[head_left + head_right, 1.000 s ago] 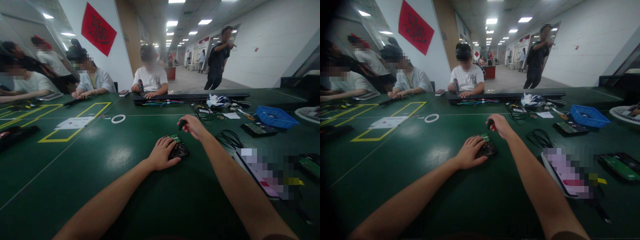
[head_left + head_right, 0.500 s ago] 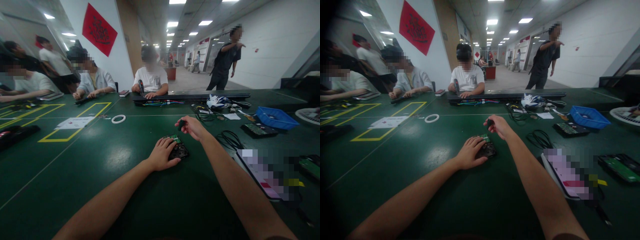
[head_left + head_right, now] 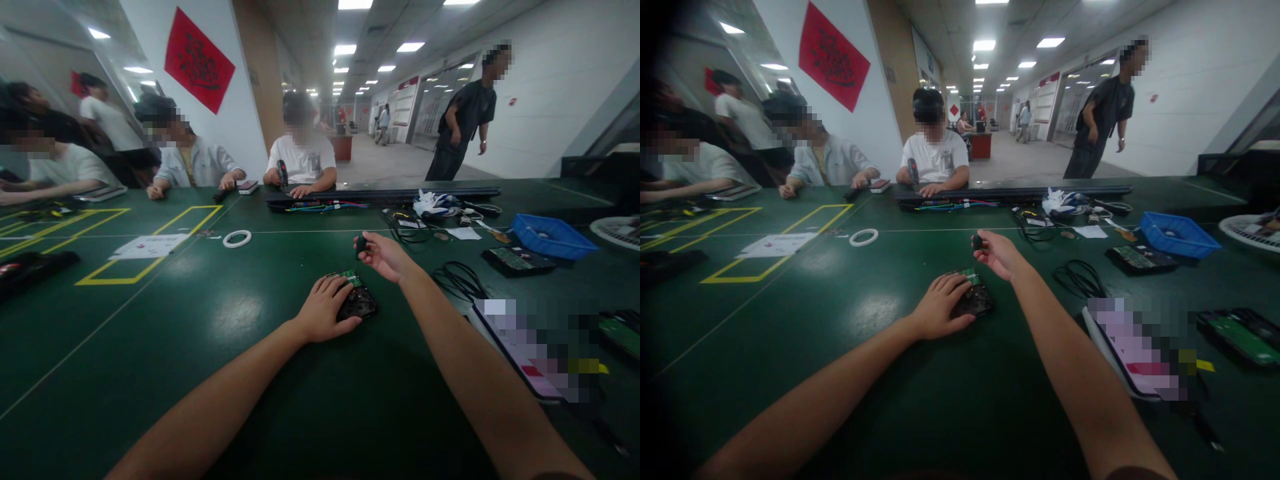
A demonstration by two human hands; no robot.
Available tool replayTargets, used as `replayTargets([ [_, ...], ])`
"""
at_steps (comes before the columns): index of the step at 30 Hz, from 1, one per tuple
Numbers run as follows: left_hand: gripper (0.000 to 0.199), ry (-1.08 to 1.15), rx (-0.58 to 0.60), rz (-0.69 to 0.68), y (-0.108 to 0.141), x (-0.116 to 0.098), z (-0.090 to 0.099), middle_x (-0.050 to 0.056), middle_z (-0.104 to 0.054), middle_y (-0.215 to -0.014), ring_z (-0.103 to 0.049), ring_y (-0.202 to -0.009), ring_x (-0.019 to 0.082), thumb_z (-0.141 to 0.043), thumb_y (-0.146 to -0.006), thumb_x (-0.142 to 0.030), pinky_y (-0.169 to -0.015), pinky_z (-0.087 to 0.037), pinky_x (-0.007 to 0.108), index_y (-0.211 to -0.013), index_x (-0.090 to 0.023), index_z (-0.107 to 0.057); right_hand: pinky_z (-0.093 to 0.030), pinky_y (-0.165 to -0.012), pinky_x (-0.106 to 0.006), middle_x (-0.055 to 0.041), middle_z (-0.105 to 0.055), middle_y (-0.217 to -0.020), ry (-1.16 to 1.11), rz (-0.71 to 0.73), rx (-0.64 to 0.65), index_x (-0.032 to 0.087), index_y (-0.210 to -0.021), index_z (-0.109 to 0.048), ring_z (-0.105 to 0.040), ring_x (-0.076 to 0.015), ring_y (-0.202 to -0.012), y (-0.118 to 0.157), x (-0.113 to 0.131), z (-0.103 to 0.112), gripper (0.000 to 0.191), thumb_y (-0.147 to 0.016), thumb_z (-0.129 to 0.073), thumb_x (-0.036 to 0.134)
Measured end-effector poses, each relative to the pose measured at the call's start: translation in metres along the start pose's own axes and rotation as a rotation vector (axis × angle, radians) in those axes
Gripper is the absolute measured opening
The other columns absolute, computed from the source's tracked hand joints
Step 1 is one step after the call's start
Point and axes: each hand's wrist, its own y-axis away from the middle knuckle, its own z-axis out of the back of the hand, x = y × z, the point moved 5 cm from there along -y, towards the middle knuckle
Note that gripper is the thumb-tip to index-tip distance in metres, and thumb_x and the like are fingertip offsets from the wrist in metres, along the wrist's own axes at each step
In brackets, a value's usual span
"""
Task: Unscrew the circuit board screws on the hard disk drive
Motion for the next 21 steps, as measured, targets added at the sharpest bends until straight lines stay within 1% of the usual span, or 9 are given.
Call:
replayTargets([
  [2, 0.085, -0.003, 0.000, 0.003, 0.0001, 0.0002, -0.0002, 0.013, -0.045, -0.156, -0.036, -0.148, 0.038, -0.058, -0.088, -0.072, -0.125, -0.021, 0.059, -0.156, -0.025, -0.040, -0.045, -0.048, -0.019, -0.0081, -0.071, -0.088, 0.014, 0.014, 0.005, 0.016, -0.091, -0.067, -0.059, -0.0101, -0.060, -0.0008, 0.0002, 0.0014, 0.015, -0.096, -0.063, 0.029],
  [4, 0.085, -0.008, 0.001, 0.001, 0.0000, 0.0001, -0.0003, 0.013, -0.045, -0.156, -0.036, -0.148, 0.038, -0.058, -0.088, -0.072, -0.125, -0.021, 0.059, -0.156, -0.025, -0.040, -0.044, -0.047, -0.019, -0.0080, -0.073, -0.091, 0.064, 0.033, 0.013, 0.017, -0.091, -0.065, -0.059, -0.0100, -0.059, -0.0003, 0.0006, 0.0015, 0.015, -0.095, -0.065, 0.032],
  [7, 0.085, -0.023, 0.008, 0.000, -0.0001, 0.0000, -0.0002, 0.013, -0.044, -0.156, -0.036, -0.148, 0.038, -0.057, -0.088, -0.073, -0.125, -0.021, 0.058, -0.156, -0.024, -0.040, -0.038, -0.042, -0.019, -0.0063, -0.074, -0.091, 0.167, 0.081, 0.004, 0.020, -0.096, -0.066, -0.056, -0.0089, -0.054, 0.0022, 0.0027, 0.0003, 0.016, -0.092, -0.069, 0.035],
  [11, 0.086, -0.035, 0.017, 0.003, -0.0003, 0.0001, 0.0002, 0.014, -0.044, -0.156, -0.035, -0.148, 0.037, -0.055, -0.089, -0.074, -0.126, -0.021, 0.058, -0.156, -0.023, -0.041, -0.032, -0.038, -0.018, -0.0048, -0.073, -0.090, 0.235, 0.136, -0.037, 0.020, -0.104, -0.071, -0.052, -0.0073, -0.050, 0.0052, 0.0073, -0.0005, 0.019, -0.091, -0.069, 0.034],
  [12, 0.085, -0.034, 0.017, 0.001, -0.0002, 0.0000, 0.0004, 0.014, -0.044, -0.156, -0.036, -0.148, 0.037, -0.055, -0.089, -0.074, -0.126, -0.021, 0.058, -0.156, -0.023, -0.041, -0.033, -0.039, -0.018, -0.0055, -0.073, -0.091, 0.235, 0.140, -0.031, 0.020, -0.104, -0.072, -0.053, -0.0075, -0.051, 0.0055, 0.0080, -0.0008, 0.019, -0.090, -0.069, 0.033],
  [14, 0.085, -0.027, 0.017, 0.001, -0.0002, -0.0002, 0.0006, 0.013, -0.044, -0.156, -0.036, -0.148, 0.037, -0.055, -0.089, -0.074, -0.126, -0.021, 0.058, -0.156, -0.024, -0.041, -0.039, -0.041, -0.019, -0.0078, -0.075, -0.096, 0.219, 0.142, -0.009, 0.018, -0.102, -0.073, -0.057, -0.0088, -0.055, 0.0057, 0.0090, -0.0011, 0.018, -0.090, -0.070, 0.030],
  [17, 0.085, -0.022, 0.016, 0.006, -0.0002, -0.0002, 0.0007, 0.013, -0.044, -0.156, -0.036, -0.148, 0.037, -0.055, -0.089, -0.074, -0.125, -0.021, 0.059, -0.156, -0.025, -0.040, -0.051, -0.053, -0.021, -0.0106, -0.075, -0.102, 0.176, 0.137, 0.017, 0.016, -0.100, -0.073, -0.065, -0.0115, -0.064, 0.0049, 0.0090, -0.0003, 0.014, -0.091, -0.068, 0.026],
  [19, 0.085, -0.026, 0.016, 0.006, -0.0002, -0.0002, 0.0005, 0.013, -0.044, -0.156, -0.036, -0.148, 0.037, -0.056, -0.089, -0.074, -0.125, -0.021, 0.058, -0.156, -0.024, -0.040, -0.055, -0.058, -0.022, -0.0111, -0.075, -0.101, 0.151, 0.128, 0.018, 0.015, -0.099, -0.073, -0.067, -0.0126, -0.067, 0.0037, 0.0081, 0.0005, 0.013, -0.093, -0.065, 0.024],
  [21, 0.086, -0.034, 0.018, 0.003, -0.0003, -0.0002, 0.0000, 0.014, -0.045, -0.156, -0.036, -0.148, 0.037, -0.055, -0.089, -0.074, -0.125, -0.021, 0.058, -0.156, -0.023, -0.041, -0.056, -0.059, -0.023, -0.0114, -0.075, -0.097, 0.134, 0.112, 0.009, 0.014, -0.097, -0.072, -0.067, -0.0132, -0.066, 0.0024, 0.0069, 0.0012, 0.014, -0.094, -0.063, 0.024],
])
